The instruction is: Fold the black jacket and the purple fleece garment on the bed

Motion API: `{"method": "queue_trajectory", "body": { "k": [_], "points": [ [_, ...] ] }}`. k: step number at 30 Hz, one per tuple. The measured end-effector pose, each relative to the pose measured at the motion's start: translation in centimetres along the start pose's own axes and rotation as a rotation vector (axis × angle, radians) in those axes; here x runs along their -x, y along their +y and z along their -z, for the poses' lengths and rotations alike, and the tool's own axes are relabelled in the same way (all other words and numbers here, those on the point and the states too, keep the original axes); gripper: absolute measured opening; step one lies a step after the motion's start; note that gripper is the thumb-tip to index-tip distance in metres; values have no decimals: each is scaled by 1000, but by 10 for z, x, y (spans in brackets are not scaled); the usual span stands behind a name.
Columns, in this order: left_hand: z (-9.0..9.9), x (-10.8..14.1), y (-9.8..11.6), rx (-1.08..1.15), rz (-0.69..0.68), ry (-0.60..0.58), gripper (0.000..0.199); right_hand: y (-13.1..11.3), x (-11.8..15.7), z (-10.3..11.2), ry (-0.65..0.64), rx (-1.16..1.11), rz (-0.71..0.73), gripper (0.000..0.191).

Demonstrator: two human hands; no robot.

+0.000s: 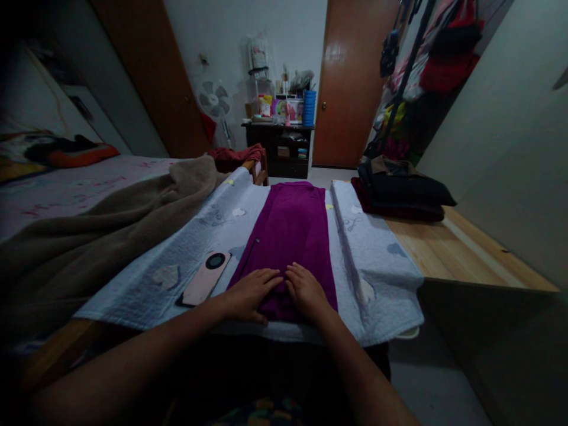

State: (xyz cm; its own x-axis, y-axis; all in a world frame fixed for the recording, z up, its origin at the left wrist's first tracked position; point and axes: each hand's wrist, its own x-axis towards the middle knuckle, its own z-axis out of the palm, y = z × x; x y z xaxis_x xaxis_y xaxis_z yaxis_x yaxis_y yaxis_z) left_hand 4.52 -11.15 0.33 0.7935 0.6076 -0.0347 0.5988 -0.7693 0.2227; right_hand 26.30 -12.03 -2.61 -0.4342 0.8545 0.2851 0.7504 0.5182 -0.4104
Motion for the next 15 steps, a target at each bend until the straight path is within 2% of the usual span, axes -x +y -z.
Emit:
{"method": "queue_trajectory", "body": {
  "k": [4, 7, 10, 12, 15],
  "points": [
    [3, 1, 7, -34, -1, 24, 91, -10, 12, 11, -70, -22, -25, 49],
    [3, 3, 18, -81, 25, 43, 74, -17, 17, 17, -153, 14, -32, 74],
    [-5, 4, 32, -171, 107, 77, 58, -23, 20, 20, -252, 71, -47, 97],
    [-11, 4, 38, -221, 152, 104, 52, -27, 20, 21, -314, 104, -67, 104],
    [-16, 3, 41, -228, 182, 137, 46, -30, 18, 23, -367, 135, -96, 105]
  ]
}}
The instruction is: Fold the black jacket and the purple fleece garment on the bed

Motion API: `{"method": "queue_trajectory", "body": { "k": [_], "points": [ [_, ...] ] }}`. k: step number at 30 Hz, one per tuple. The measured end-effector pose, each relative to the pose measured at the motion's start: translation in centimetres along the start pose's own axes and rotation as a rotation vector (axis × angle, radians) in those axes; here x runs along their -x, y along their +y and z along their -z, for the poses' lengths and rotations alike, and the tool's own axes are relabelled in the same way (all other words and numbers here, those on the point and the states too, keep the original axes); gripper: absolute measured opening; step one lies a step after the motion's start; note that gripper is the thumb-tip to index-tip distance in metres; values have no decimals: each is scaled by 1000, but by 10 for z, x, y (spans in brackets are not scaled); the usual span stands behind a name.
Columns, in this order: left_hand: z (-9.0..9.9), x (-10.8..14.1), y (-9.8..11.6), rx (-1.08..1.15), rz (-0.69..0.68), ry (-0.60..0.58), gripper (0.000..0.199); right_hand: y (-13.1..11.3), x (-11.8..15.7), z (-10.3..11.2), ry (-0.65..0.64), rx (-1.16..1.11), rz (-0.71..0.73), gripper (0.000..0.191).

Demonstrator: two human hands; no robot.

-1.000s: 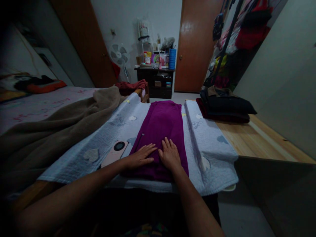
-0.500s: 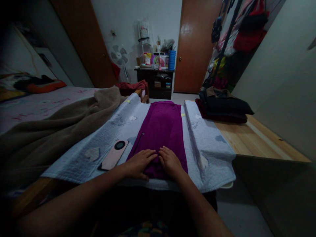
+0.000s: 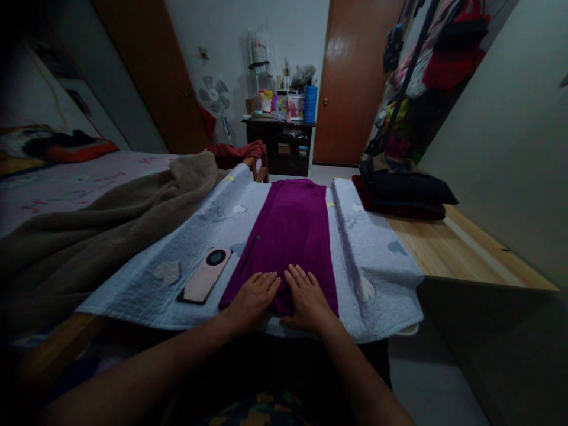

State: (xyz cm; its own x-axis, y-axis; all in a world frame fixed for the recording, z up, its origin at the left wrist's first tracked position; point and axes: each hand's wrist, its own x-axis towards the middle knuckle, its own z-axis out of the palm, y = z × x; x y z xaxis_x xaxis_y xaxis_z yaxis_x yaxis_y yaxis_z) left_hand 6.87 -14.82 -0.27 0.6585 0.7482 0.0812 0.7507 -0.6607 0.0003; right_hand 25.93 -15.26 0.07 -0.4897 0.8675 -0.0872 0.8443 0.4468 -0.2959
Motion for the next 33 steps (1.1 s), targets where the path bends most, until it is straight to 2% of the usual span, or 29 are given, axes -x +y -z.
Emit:
{"method": "queue_trajectory", "body": {
  "k": [9, 13, 16, 19, 22, 26, 30, 33],
  "points": [
    [22, -13, -17, 109, -7, -68, 23, 5, -1, -10, 81, -15, -3, 91],
    [27, -21, -25, 109, 11, -125, 20, 2, -7, -8, 137, -9, -30, 73],
    [29, -26, -31, 117, 16, -155, 22, -1, -14, 2, 153, 19, -18, 53],
    [32, -28, -35, 142, 29, -186, 24, -3, -21, 18, 91, 65, 2, 41],
    [36, -25, -36, 205, 11, -184, 32, -1, -27, 35, 19, 106, 0, 37],
    [36, -16, -36, 217, 33, -147, 48, 1, -33, 50, -38, 115, 5, 41],
    [31, -7, -35, 191, 99, -122, 53, -10, -34, 49, -71, 160, -57, 37],
    [28, -5, -36, 182, 99, -133, 53, -26, -29, 34, 6, 214, -120, 32]
  ]
}}
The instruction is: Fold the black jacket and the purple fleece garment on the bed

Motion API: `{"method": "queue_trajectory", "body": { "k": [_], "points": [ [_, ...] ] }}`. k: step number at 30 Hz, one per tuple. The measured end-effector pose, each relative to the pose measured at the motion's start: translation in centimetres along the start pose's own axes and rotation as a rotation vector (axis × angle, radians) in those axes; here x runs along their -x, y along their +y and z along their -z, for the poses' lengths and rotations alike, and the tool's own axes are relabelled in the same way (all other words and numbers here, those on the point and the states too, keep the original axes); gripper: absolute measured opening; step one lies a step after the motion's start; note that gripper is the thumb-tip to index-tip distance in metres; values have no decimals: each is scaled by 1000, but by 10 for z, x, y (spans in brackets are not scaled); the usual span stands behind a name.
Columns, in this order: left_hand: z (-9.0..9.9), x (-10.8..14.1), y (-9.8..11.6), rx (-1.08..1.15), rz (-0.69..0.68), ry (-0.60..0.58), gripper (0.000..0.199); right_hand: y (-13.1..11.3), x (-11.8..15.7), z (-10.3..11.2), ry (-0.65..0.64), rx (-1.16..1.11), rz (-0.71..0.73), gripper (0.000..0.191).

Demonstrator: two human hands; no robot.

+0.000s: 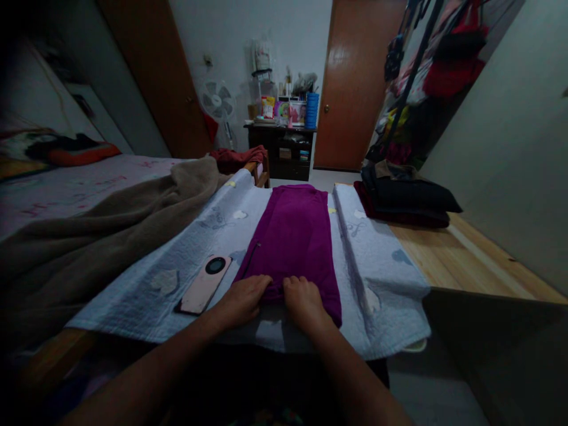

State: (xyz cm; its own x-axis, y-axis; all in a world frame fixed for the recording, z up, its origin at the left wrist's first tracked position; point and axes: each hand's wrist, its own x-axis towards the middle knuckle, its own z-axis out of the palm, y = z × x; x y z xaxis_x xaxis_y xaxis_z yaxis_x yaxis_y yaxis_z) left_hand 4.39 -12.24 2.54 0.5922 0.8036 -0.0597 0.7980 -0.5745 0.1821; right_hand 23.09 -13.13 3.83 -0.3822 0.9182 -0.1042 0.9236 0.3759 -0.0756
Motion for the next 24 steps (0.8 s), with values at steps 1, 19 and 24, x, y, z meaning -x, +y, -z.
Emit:
{"method": "queue_trajectory", "body": {
  "k": [1, 19, 24],
  "points": [
    [0, -1, 0, -5, -6, -11, 51, -5, 3, -6, 45, 12, -19, 31],
    [64, -89, -58, 668, -274, -446, 35, 15, -4, -7, 55, -92, 43, 32],
    [52, -149, -74, 600, -265, -204, 32, 22, -10, 4, 10, -143, 84, 35]
  ]
}}
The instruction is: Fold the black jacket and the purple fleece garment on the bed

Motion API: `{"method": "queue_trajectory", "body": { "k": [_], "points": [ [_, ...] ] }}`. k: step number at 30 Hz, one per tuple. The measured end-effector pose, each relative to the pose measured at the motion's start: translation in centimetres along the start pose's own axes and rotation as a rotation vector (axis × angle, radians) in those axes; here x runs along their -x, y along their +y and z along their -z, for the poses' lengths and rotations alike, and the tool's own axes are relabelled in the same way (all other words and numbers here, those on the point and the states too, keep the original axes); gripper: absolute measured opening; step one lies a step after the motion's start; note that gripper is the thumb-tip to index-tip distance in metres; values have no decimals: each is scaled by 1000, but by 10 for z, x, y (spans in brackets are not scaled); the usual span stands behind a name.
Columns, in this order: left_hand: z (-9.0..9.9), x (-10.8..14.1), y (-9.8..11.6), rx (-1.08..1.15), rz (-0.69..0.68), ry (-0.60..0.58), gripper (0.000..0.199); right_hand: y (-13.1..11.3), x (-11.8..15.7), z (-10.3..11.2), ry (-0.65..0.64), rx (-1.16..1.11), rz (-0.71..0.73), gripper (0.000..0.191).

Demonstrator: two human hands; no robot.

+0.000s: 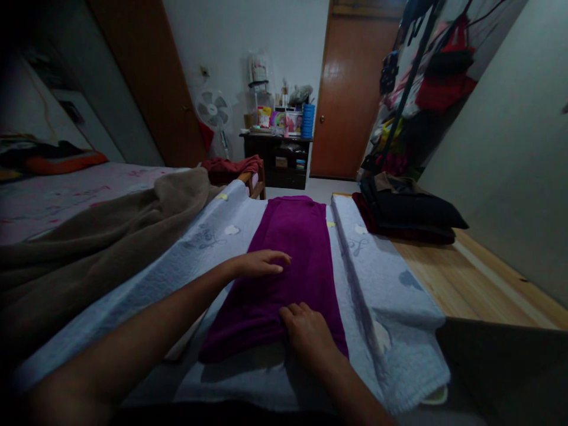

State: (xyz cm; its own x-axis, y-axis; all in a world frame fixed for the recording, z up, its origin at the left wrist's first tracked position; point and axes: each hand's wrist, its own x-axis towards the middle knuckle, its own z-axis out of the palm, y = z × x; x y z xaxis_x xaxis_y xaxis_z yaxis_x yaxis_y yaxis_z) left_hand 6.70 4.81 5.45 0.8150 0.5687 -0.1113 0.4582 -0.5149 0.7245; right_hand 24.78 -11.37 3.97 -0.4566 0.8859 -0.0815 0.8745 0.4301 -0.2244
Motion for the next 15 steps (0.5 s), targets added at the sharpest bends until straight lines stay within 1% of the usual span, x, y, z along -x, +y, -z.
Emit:
{"method": "queue_trajectory", "body": {
  "k": [3, 7, 11, 15],
  "points": [
    [-4, -27, -9, -220, -73, 31, 38, 2, -4, 7, -29, -15, 12, 33],
    [-10, -56, -15, -461, -180, 8, 45, 4, -9, 14, -60, -10, 20, 34],
    [-12, -83, -21, -541, -271, -23, 51, 3, -15, 23, -122, 11, 29, 33],
    [-16, -105, -29, -544, -360, -52, 54, 7, -22, 28, -192, -3, 36, 33]
  ]
}}
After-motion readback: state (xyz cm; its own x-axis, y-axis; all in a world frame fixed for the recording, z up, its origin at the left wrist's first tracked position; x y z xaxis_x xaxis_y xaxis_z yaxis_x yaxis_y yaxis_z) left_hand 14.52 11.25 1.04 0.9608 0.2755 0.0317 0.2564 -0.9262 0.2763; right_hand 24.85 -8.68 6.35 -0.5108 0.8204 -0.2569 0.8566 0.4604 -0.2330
